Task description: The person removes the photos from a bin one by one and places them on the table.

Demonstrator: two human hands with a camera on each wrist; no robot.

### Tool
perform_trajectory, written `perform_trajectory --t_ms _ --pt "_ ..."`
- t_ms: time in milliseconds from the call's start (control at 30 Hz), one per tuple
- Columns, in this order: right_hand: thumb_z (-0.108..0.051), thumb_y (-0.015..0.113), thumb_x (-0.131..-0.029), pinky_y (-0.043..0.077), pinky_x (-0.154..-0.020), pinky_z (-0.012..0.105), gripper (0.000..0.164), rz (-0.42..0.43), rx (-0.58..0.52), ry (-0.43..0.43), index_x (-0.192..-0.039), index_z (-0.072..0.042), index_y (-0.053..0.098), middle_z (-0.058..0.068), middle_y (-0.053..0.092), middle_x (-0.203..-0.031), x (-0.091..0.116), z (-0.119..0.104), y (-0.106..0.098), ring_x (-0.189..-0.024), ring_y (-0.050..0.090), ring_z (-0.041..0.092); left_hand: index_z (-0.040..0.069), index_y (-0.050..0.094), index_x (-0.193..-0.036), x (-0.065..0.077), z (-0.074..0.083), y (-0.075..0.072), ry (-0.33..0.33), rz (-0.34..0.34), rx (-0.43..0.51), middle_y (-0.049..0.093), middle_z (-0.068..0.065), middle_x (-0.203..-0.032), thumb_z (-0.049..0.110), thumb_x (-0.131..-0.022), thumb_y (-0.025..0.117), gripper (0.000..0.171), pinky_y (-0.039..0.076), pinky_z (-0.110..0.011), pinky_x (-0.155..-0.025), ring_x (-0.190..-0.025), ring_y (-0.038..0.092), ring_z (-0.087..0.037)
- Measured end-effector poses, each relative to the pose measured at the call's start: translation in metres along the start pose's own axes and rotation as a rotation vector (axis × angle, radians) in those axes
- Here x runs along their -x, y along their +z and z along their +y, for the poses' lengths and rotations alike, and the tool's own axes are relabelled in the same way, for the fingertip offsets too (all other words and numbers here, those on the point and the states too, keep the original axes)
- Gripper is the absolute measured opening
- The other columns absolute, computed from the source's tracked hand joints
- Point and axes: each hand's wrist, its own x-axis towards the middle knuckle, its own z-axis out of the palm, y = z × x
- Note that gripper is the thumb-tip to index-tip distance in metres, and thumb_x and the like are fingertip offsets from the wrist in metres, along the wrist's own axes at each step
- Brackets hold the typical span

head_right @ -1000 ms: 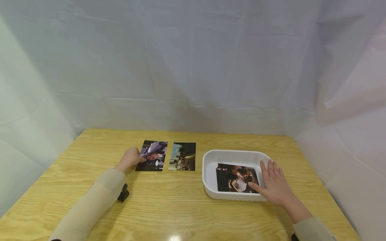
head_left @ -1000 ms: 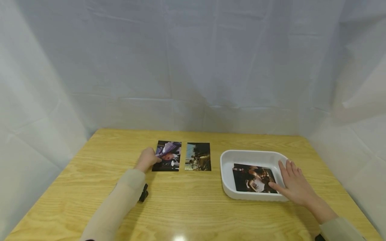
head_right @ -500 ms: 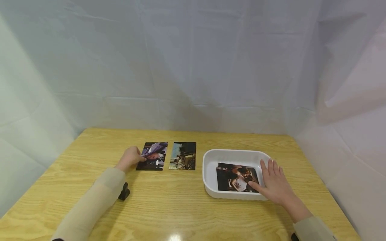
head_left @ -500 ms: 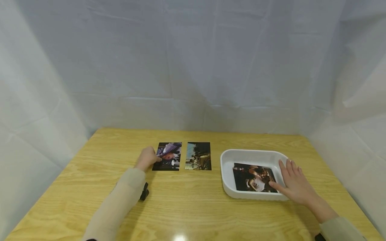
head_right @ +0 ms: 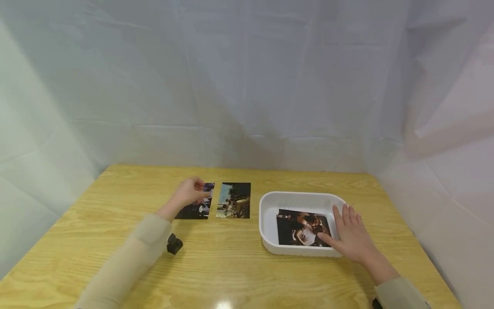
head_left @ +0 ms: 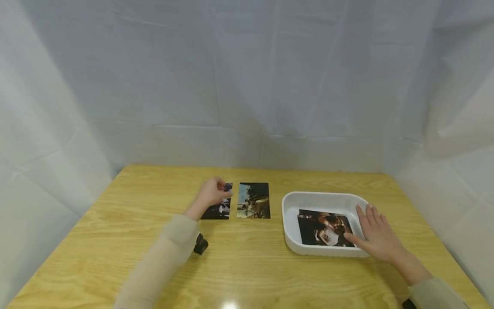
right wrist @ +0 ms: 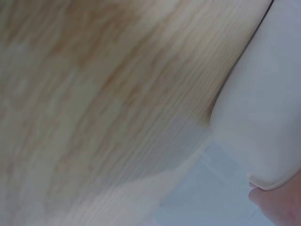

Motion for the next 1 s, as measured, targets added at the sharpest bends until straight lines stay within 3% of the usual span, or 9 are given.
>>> perform_trajectory --t_ms 167,433,767,1000 --pt "-0.048 0.046 -0.087 0.004 -0.097 0.059 0.086 0.001 -0.012 -0.003 -0.136 0.012 0.007 0.041 0.003 -0.133 0.001 0.002 0.002 -0.124 -0.001 0.05 -0.001 0.055 -0.108 0.003 0.023 0.019 0.205 -0.046 0.034 0.057 -0.015 -0.101 0.026 -0.078 0.068 0.043 0.045 -0.034 -0.076 -0.091 0.055 -0.023" --pt "-0.048 0.045 -0.087 0.004 -0.097 0.059 0.087 -0.007 -0.019 0.008 -0.137 0.011 0.006 0.04 0.001 -0.135 0.002 0.002 0.0 -0.125 -0.004 0.048 -0.001 0.054 -0.112 -0.002 0.06 0.055 0.357 -0.104 0.098 0.058 -0.014 -0.105 0.019 -0.078 0.069 0.043 0.044 -0.032 -0.082 -0.097 0.055 -0.024" --pt "-0.049 0.047 -0.086 0.007 -0.096 0.06 0.087 -0.011 -0.015 0.004 -0.136 0.011 0.009 0.04 0.004 -0.135 0.001 0.001 -0.001 -0.125 -0.001 0.049 0.003 0.051 -0.119 -0.001 0.103 0.107 0.412 -0.253 0.244 0.054 -0.011 -0.116 0.023 -0.077 0.07 0.051 0.041 -0.025 -0.086 -0.106 0.05 -0.017" --pt "-0.048 0.047 -0.086 0.006 -0.096 0.06 0.087 0.005 -0.017 -0.009 -0.136 0.012 0.01 0.04 0.005 -0.134 0.001 0.0 0.0 -0.124 -0.001 0.049 0.004 0.049 -0.123 -0.003 0.117 0.139 0.419 -0.301 0.258 0.052 -0.006 -0.12 0.026 -0.075 0.071 0.057 0.037 -0.023 -0.09 -0.109 0.048 -0.012"
